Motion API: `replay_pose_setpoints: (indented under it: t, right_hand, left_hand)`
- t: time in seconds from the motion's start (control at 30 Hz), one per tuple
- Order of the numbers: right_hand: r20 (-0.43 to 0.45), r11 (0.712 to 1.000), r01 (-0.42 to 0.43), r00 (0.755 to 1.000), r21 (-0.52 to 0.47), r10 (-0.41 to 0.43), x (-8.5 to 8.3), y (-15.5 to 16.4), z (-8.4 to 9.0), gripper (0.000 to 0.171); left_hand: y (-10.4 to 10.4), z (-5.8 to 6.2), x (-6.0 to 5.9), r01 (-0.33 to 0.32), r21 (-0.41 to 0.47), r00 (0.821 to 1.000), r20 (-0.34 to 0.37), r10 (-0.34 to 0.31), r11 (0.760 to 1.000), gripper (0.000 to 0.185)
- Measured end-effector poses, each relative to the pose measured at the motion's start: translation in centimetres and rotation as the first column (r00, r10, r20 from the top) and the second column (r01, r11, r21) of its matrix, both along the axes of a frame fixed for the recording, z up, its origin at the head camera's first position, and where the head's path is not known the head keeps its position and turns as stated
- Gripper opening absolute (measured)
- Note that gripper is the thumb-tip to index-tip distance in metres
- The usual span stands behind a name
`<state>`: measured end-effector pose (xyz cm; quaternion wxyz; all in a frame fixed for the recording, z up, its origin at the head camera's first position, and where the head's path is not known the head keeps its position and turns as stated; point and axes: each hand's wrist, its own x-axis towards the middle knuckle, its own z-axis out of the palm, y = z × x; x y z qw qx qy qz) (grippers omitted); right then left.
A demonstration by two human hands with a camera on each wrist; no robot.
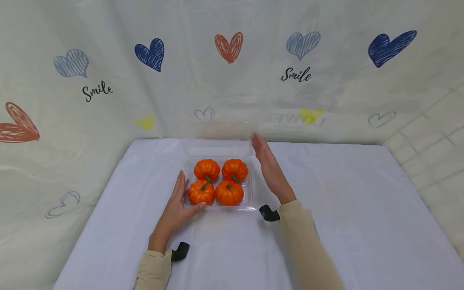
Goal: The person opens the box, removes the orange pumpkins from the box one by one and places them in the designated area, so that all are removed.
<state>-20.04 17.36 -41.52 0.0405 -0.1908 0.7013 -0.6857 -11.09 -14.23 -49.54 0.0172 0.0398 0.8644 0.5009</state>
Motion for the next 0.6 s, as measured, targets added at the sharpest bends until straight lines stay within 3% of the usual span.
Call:
replay_pose_setpoints:
  t: [0.27, 0.6]
  right_hand:
    - [0.17, 0.995, -0.07, 0.982, -0.076, 0.083, -2.6, 0.4, -0.6, 0.083]
    - [0.309, 0.988, -0.113, 0.94, -0.106, 0.141, -3.8, 0.7, -1.8, 0.092]
  left_hand:
    - [0.0, 0.5, -0.1, 0.004, 0.007, 0.999, 0.04, -0.005, 1.0, 0.127]
    - [-0.2, 0.5, -0.1, 0.002, -0.003, 0.999, 0.046, -0.002, 1.0, 0.126]
